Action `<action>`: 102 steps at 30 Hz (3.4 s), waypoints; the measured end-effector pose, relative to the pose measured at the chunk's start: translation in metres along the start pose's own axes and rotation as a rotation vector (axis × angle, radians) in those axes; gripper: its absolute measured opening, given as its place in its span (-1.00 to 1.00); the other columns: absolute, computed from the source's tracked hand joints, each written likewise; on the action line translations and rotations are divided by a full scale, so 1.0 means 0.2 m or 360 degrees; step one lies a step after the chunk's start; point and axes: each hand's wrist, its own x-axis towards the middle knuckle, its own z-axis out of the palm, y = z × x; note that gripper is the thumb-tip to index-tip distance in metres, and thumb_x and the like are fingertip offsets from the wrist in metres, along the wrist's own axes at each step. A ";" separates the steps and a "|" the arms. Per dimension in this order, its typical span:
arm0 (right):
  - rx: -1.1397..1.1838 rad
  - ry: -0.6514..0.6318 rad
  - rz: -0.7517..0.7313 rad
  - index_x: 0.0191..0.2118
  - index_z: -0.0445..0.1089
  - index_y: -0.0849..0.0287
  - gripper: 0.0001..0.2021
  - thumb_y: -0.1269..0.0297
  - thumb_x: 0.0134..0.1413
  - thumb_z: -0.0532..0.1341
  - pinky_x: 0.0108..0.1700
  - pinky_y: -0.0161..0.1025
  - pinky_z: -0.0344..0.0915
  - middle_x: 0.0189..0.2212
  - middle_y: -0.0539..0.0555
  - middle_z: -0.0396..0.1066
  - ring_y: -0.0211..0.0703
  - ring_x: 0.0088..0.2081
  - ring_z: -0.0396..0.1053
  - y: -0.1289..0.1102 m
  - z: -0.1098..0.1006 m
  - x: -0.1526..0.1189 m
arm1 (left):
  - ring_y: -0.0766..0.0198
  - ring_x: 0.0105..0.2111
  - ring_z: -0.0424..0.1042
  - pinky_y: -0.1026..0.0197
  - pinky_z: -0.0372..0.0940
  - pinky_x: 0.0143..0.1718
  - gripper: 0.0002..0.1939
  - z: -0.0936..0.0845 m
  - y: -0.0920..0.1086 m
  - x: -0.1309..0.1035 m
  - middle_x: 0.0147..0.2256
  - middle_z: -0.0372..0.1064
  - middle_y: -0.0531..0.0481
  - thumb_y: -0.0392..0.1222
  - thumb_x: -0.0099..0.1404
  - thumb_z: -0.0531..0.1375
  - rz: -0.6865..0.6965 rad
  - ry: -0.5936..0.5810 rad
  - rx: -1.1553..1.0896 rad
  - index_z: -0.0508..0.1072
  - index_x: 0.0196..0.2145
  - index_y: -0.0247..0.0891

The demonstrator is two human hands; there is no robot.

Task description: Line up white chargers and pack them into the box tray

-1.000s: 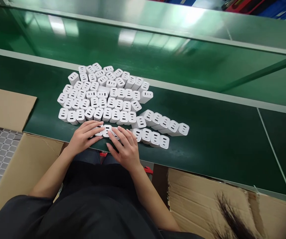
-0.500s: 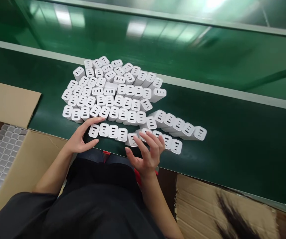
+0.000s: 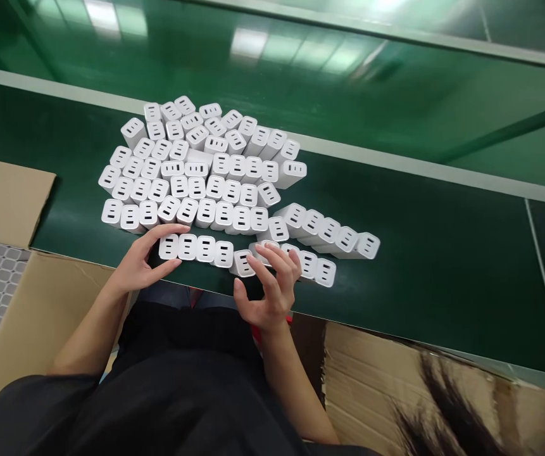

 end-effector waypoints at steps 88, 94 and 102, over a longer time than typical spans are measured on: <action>0.0179 -0.0279 0.0302 0.30 0.16 -0.03 -0.32 0.02 0.10 0.35 0.20 0.09 0.32 0.15 0.14 0.34 0.08 0.16 0.31 0.37 -0.35 0.02 | -0.12 0.01 0.46 -0.10 0.38 0.04 -0.17 0.03 -0.03 0.09 0.00 0.48 -0.23 -0.13 0.03 0.47 0.0850 0.0276 0.1287 0.31 0.23 -0.23; 0.0370 -0.0289 0.0455 0.33 0.12 -0.08 -0.26 0.04 0.06 0.38 0.20 0.09 0.35 0.21 0.13 0.26 0.09 0.21 0.27 0.42 -0.35 -0.03 | -0.15 0.01 0.46 -0.10 0.37 0.05 -0.13 0.02 -0.03 0.09 -0.03 0.49 -0.30 -0.19 -0.02 0.50 0.0892 0.0282 0.1270 0.32 0.23 -0.30; 0.0472 -0.0298 0.0461 0.32 0.14 -0.08 -0.28 0.13 0.07 0.39 0.22 0.10 0.32 0.21 0.13 0.26 0.08 0.20 0.28 0.46 -0.34 -0.07 | -0.09 0.01 0.46 -0.05 0.37 0.06 -0.18 0.03 -0.03 0.09 -0.04 0.49 -0.25 -0.15 0.03 0.47 0.0861 0.0287 0.1295 0.32 0.22 -0.27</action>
